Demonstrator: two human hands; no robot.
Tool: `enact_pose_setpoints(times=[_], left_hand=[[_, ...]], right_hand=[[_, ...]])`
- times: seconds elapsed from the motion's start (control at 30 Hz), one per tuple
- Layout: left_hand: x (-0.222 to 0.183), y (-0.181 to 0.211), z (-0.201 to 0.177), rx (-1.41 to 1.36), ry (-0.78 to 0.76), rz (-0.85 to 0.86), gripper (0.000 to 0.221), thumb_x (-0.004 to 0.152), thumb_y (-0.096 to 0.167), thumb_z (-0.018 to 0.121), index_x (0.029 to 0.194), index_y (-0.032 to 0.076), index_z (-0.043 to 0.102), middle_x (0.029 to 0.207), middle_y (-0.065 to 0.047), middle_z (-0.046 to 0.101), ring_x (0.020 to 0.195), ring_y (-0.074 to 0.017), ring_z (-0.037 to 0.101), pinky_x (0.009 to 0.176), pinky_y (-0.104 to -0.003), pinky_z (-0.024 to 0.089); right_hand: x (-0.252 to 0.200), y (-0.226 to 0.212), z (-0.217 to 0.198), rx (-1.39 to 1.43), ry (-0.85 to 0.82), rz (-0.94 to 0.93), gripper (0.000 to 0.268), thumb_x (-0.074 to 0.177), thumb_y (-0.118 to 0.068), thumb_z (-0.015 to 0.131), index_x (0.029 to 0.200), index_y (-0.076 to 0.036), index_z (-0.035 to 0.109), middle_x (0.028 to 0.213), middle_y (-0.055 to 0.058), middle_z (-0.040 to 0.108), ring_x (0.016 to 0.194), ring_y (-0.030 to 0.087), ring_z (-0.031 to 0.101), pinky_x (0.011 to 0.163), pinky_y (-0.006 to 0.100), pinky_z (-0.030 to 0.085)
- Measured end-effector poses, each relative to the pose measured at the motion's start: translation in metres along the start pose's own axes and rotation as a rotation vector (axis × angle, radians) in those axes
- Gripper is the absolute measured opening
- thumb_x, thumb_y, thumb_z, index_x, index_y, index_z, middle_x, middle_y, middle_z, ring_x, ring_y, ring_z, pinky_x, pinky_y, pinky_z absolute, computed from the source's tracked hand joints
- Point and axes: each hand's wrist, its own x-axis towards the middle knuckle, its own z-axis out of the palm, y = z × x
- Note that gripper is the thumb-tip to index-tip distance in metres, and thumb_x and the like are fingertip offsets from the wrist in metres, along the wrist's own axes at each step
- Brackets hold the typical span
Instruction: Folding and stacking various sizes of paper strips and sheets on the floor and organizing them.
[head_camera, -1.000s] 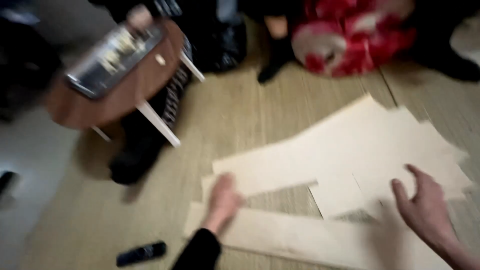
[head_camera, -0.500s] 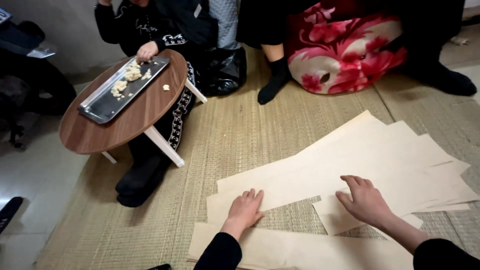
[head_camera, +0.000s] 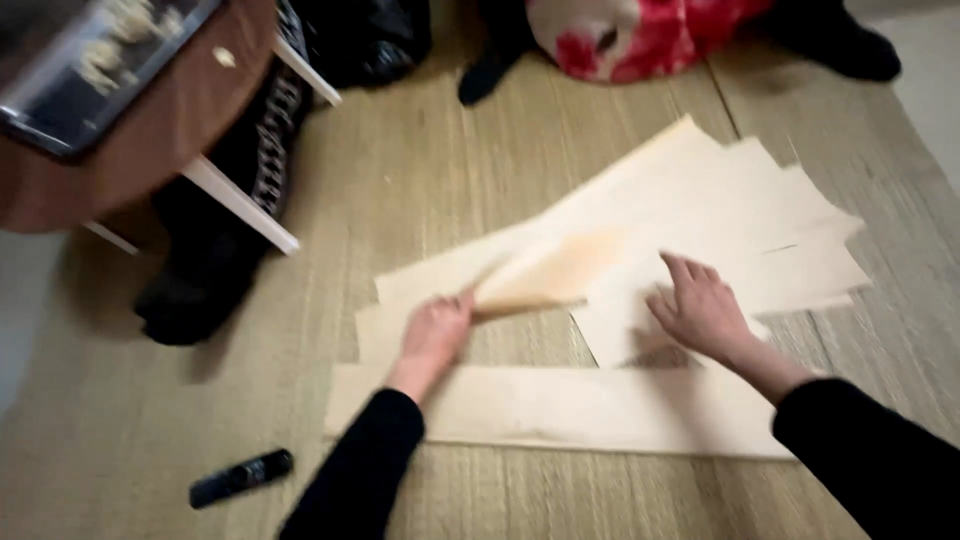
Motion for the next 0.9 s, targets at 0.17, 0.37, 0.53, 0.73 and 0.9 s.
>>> enact_pose_setpoints(times=[0.17, 0.37, 0.53, 0.73, 0.9], left_hand=[[0.016, -0.017, 0.021, 0.255, 0.438, 0.087, 0.049, 0.106, 0.027, 0.064, 0.153, 0.015, 0.065, 0.090, -0.007, 0.073, 0.087, -0.0265, 0.078, 0.087, -0.043, 0.068], [0.030, 0.019, -0.018, 0.295, 0.709, 0.296, 0.063, 0.095, 0.025, 0.057, 0.157, 0.016, 0.067, 0.081, -0.004, 0.062, 0.070, -0.0247, 0.069, 0.077, -0.039, 0.065], [0.025, 0.056, -0.069, 0.258, 0.719, 0.437, 0.071, 0.088, 0.029, 0.060, 0.157, 0.013, 0.066, 0.077, -0.004, 0.064, 0.058, -0.0226, 0.070, 0.067, -0.037, 0.061], [0.013, 0.083, -0.107, 0.178, 0.563, 0.469, 0.082, 0.098, 0.056, 0.074, 0.170, 0.021, 0.055, 0.067, 0.002, 0.066, 0.049, -0.0168, 0.072, 0.055, -0.036, 0.063], [-0.002, 0.097, -0.158, 0.187, 0.550, 0.491, 0.062, 0.105, 0.029, 0.070, 0.165, 0.020, 0.062, 0.068, 0.006, 0.069, 0.048, -0.0129, 0.071, 0.056, -0.031, 0.063]], right_hand=[[-0.018, -0.057, -0.047, -0.089, -0.022, -0.055, 0.107, 0.099, -0.052, 0.075, 0.184, -0.011, 0.026, 0.179, 0.028, 0.041, 0.165, 0.049, 0.041, 0.126, 0.071, 0.043], [-0.023, -0.087, -0.024, -0.247, 0.063, -0.223, 0.132, 0.088, -0.076, 0.076, 0.188, -0.018, 0.012, 0.187, 0.018, 0.031, 0.170, 0.039, 0.035, 0.133, 0.065, 0.032], [-0.018, -0.108, -0.019, -0.092, 0.095, -0.198, 0.124, 0.094, -0.073, 0.073, 0.187, -0.014, 0.015, 0.183, 0.018, 0.042, 0.168, 0.039, 0.039, 0.133, 0.068, 0.026], [-0.026, -0.108, -0.005, -0.067, 0.146, -0.168, 0.115, 0.092, -0.058, 0.074, 0.187, -0.023, 0.019, 0.181, 0.011, 0.044, 0.166, 0.036, 0.042, 0.135, 0.070, 0.021], [-0.024, -0.105, -0.046, 0.020, 0.203, 0.012, 0.087, 0.104, -0.022, 0.067, 0.184, -0.020, 0.031, 0.180, 0.017, 0.045, 0.168, 0.038, 0.037, 0.134, 0.070, 0.014]])
